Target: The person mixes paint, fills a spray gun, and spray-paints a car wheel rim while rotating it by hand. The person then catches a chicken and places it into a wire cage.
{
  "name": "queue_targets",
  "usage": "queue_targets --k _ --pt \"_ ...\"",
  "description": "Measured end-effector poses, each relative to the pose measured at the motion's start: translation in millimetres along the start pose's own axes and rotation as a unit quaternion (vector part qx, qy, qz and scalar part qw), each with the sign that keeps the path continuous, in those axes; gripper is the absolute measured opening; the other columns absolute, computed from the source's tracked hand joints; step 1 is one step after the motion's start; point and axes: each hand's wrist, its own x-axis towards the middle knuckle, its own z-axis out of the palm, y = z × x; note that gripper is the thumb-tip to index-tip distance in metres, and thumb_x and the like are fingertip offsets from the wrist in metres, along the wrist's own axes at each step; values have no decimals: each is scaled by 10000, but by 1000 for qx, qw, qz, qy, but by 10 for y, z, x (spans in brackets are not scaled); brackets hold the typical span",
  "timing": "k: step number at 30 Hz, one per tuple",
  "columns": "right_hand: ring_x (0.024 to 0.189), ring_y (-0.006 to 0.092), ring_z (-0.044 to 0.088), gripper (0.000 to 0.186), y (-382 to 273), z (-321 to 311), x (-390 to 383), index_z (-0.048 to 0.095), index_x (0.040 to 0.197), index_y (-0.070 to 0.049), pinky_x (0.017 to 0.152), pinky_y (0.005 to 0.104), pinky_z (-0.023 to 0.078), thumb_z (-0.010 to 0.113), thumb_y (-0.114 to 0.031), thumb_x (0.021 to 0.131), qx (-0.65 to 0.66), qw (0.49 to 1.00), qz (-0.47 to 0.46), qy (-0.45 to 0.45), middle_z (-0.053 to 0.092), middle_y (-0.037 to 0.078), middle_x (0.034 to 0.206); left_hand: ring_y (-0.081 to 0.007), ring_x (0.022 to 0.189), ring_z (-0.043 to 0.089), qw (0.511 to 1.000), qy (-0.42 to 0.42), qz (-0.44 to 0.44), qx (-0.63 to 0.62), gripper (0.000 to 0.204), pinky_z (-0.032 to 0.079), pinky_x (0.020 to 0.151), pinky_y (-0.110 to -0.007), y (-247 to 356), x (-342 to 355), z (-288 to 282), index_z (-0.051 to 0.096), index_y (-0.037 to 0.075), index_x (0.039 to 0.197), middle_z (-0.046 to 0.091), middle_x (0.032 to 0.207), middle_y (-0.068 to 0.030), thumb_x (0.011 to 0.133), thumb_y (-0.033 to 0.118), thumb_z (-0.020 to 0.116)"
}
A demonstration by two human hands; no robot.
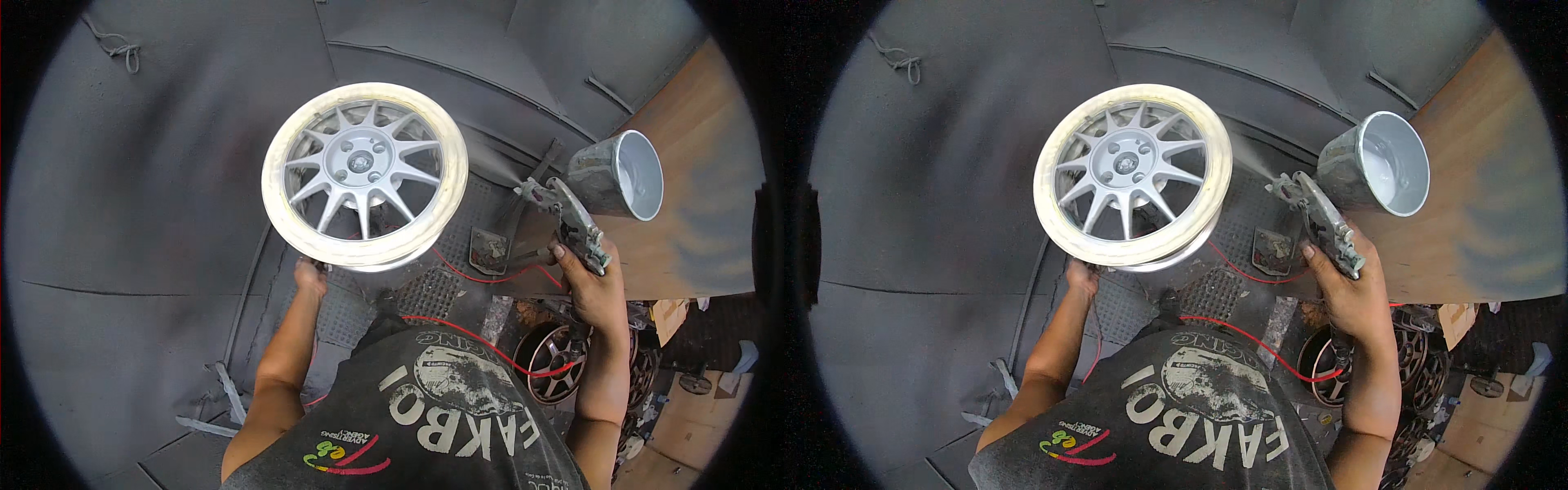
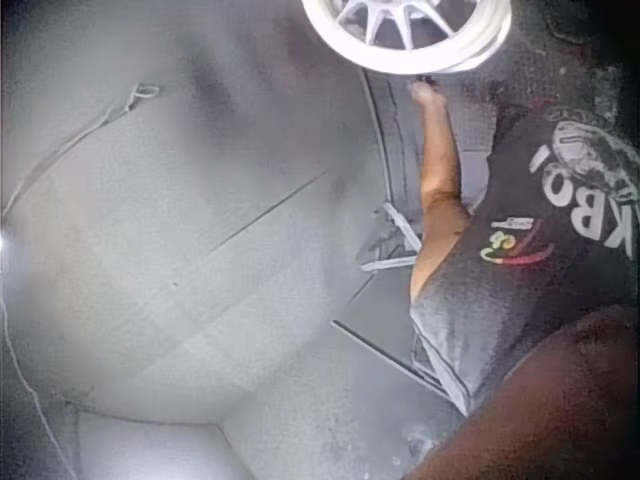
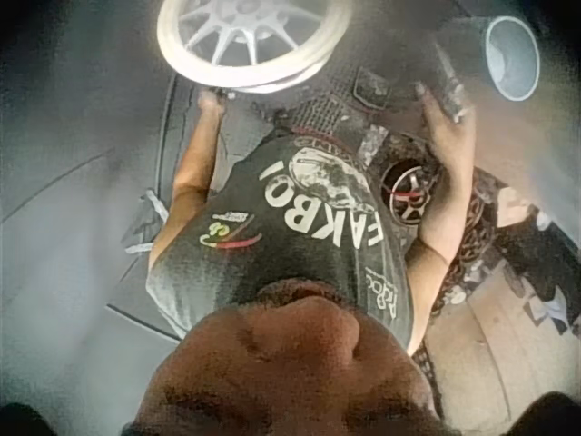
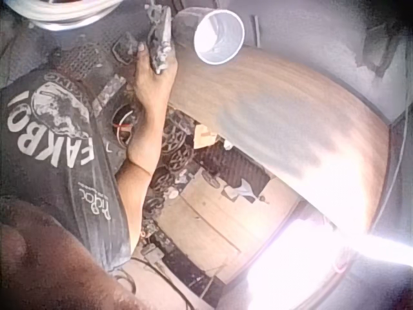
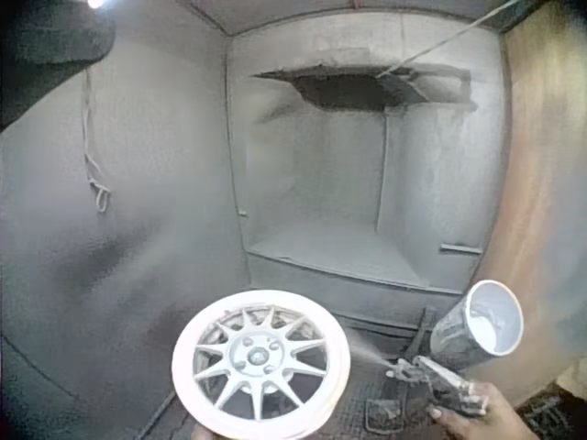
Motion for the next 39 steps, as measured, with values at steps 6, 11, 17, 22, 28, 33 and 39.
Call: queue_targets --k 6,11,17,22,28,33,39 --pt "688 75 502 187 -62 20 -104 575 989 18 648 230 423 636 -65 834 4 1000 6 -1 574 -2 752 -165 835 529 1000 2 -15 -7 235 449 722 -307 74 -94 21 505 62 1086 557 979 -46 971 193 347" --pt "545 53 505 198 -170 5 -215 589 945 13 496 208 408 674 -123 828 174 980 50 -80 602 36 705 -162 850 521 997 -22 -51 -57 189 449 726 -317 -270 -39 -128 509 84 1063 543 980 -38 957 196 399" --pt "598 66 533 194 -46 2 -94 588 987 10 530 219 431 659 -98 841 75 996 38 -43 619 30 762 -173 881 520 996 -22 -70 -48 209 458 770 -330 -468 -363 -52 501 101 1120 539 1035 -31 924 175 499" --pt "763 102 582 215 51 46 -68 567 1043 27 660 247 469 628 -53 853 56 998 8 -16 636 37 858 -187 931 527 997 -47 -53 -9 288 464 812 -349 -325 -480 -25 474 96 1189 541 1088 -40 921 183 531" --pt "802 124 595 229 -113 143 -191 568 1050 27 747 267 478 632 -50 844 88 992 18 -94 645 57 875 -174 891 562 994 -61 -40 82 196 509 748 -336 -144 -142 -33 520 91 1104 571 1001 -40 939 195 508" --pt "724 88 541 278 -188 202 -286 576 1084 9 679 229 442 652 -65 827 57 985 65 -151 618 29 837 -172 877 556 992 -76 -46 87 138 522 777 -350 -50 -149 -61 532 96 1056 565 974 -37 946 161 482" --pt "782 79 539 418 6 160 -474 530 1201 21 724 236 441 667 -54 814 161 949 56 -265 619 28 867 -179 946 539 993 -77 -43 75 204 511 814 -341 -335 -288 -12 490 97 1127 549 1045 -37 949 196 493"
